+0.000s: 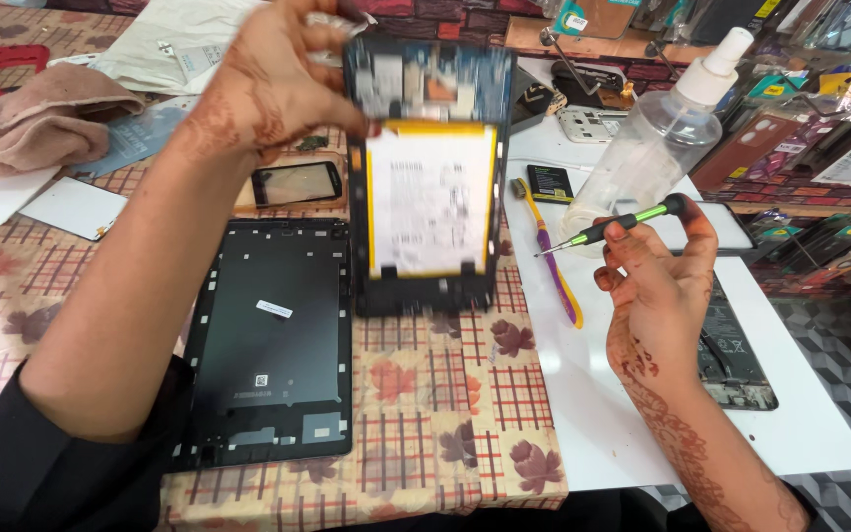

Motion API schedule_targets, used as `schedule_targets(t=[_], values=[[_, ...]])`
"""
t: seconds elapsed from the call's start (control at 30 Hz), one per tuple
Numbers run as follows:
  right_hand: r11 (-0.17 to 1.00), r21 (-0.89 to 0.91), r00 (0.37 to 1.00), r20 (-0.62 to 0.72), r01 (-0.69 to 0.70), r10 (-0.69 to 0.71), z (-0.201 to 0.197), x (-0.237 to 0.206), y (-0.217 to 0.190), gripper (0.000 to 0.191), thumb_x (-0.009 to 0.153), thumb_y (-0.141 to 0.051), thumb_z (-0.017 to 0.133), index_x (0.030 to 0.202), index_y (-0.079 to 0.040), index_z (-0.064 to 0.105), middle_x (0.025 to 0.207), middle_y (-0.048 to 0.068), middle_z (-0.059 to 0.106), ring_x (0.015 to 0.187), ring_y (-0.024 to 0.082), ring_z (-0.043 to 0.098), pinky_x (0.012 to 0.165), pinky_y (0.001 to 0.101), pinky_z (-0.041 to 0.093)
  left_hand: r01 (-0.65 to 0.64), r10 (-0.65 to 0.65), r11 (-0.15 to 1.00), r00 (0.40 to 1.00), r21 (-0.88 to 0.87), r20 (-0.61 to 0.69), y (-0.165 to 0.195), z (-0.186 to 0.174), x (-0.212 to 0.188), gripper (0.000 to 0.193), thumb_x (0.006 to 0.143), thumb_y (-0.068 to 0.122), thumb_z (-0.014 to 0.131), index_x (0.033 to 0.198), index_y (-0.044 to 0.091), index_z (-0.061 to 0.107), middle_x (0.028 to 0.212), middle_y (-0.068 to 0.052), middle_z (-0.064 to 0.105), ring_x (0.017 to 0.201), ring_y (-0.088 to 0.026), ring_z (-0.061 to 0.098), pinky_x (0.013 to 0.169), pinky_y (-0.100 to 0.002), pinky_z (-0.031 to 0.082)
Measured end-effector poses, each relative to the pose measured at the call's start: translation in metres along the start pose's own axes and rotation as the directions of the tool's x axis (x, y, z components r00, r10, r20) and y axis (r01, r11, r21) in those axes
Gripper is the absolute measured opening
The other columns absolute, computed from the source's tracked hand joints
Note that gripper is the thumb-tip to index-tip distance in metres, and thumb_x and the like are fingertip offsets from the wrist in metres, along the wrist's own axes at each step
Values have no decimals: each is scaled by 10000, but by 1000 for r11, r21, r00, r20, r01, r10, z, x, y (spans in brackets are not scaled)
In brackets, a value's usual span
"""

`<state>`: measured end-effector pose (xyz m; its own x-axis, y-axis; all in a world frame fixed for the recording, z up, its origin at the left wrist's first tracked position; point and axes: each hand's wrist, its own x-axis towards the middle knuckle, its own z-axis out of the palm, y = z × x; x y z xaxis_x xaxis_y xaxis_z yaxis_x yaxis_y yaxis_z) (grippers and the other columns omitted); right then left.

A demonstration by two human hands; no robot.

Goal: The person uses a screwdriver to remove and reinsert screws from a disassembled Samsung tablet. They manipulate the back cover and internal components, then reassemble the device by aligning the back cover and securing it with screws.

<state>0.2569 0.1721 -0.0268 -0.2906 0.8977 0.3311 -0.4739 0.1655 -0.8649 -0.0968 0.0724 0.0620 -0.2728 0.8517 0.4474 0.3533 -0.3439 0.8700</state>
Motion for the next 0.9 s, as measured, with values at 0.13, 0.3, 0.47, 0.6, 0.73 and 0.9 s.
schedule_targets(t=[0.13,0.3,0.47,0.6,0.73,0.9], values=[[1000,3,1000,-2,9,-9,-1,0,-1,617,961,-22,704,1435,-189,346,1090,81,685,890,115,562,733,305,438,-302,300,951,953,71,40,3,-7,-8,710,722,-163,858,1345,13,568,1307,-91,673,1151,-241,710,930,-413,643],[1000,8,1000,-12,5,-5,-3,2,-1,634,953,-26,722,1438,-187,348,1056,61,670,879,115,563,724,301,437,-272,307,942,936,-199,173,21,1,-14,708,696,-151,770,1333,54,540,1321,-7,612,1186,-170,664,979,-337,642],[999,10,999,-29,38,-37,-4,3,0,635,952,-23,733,1442,-174,358,1020,38,649,855,116,556,709,296,439,-191,252,948,939,-254,235,32,12,-17,557,886,-129,749,1357,65,525,1241,-33,677,1117,-136,636,929,-286,540],[998,17,998,-6,60,-60,-3,2,-2,625,958,-18,738,1447,-170,379,997,42,638,844,116,557,697,291,433,-555,570,814,820,-173,52,12,24,-8,376,961,-178,686,1274,-1,575,1251,-30,636,1220,-141,601,1112,-307,512],[998,29,999,-18,51,-50,-2,1,-4,612,960,-23,739,1442,-170,392,999,34,640,847,103,561,707,287,450,-514,477,823,857,-243,-197,-17,16,4,204,1017,-155,726,1160,-35,645,1135,-75,703,1032,-161,676,944,-326,559],[997,54,999,-12,54,-53,-3,1,-5,586,966,-18,732,1422,-171,397,996,42,653,834,107,564,694,284,432,-586,383,618,807,-525,-450,-46,-26,13,205,924,-206,674,965,-15,612,884,-107,642,813,-223,631,707,-341,466]])
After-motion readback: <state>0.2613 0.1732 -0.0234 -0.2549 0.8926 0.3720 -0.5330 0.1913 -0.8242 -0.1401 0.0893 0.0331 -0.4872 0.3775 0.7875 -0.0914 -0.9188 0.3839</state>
